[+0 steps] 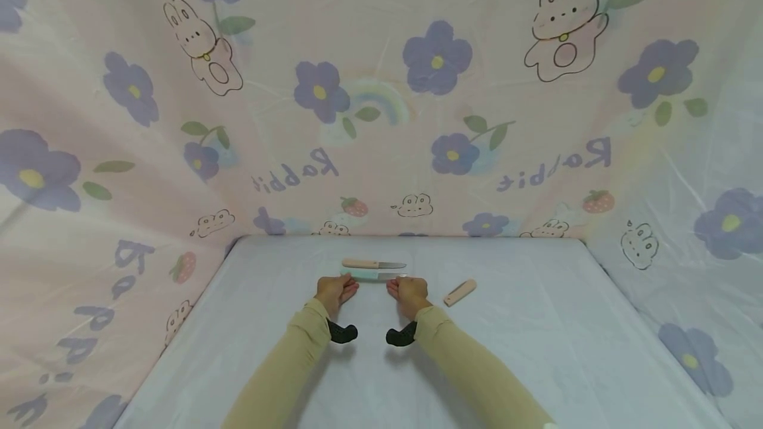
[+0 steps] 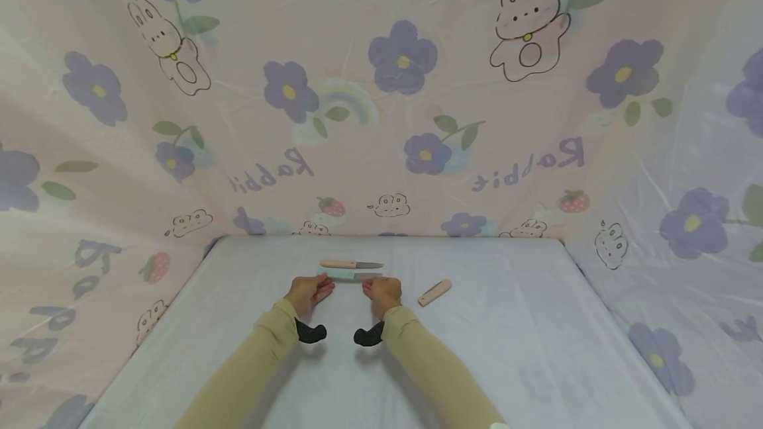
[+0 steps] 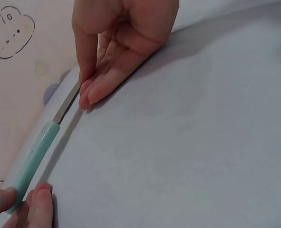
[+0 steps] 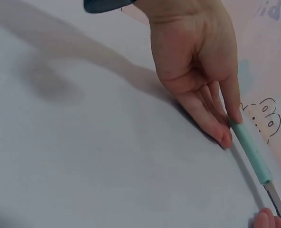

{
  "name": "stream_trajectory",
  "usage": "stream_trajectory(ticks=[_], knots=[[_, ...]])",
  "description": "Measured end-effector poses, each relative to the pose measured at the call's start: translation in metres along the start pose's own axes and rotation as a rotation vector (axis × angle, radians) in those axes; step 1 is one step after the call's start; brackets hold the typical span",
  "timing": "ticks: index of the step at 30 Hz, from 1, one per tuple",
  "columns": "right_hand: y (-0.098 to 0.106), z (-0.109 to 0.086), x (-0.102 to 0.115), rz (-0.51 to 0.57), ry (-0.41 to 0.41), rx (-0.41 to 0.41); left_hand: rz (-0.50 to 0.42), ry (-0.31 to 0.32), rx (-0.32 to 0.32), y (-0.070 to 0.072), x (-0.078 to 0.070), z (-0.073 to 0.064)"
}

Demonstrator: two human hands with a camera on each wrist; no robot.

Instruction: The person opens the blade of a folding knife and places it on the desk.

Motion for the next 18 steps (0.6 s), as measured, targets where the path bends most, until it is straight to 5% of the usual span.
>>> stream_trajectory(ticks=[18], knots=[[0.0,0.003,0.001,-0.036,-0.007,0.019,0.075,0.05,0.024,0.01,-0.003,0.02]])
Point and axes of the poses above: each hand's wrist, its own z-axis towards the middle knuckle, its own y-axis out of the back of the hand, x = y × z, the point moved 6 cm from there along z, towards the middle knuckle, and after that the axes turned 11 degrees about y, right-handed, at the moved point
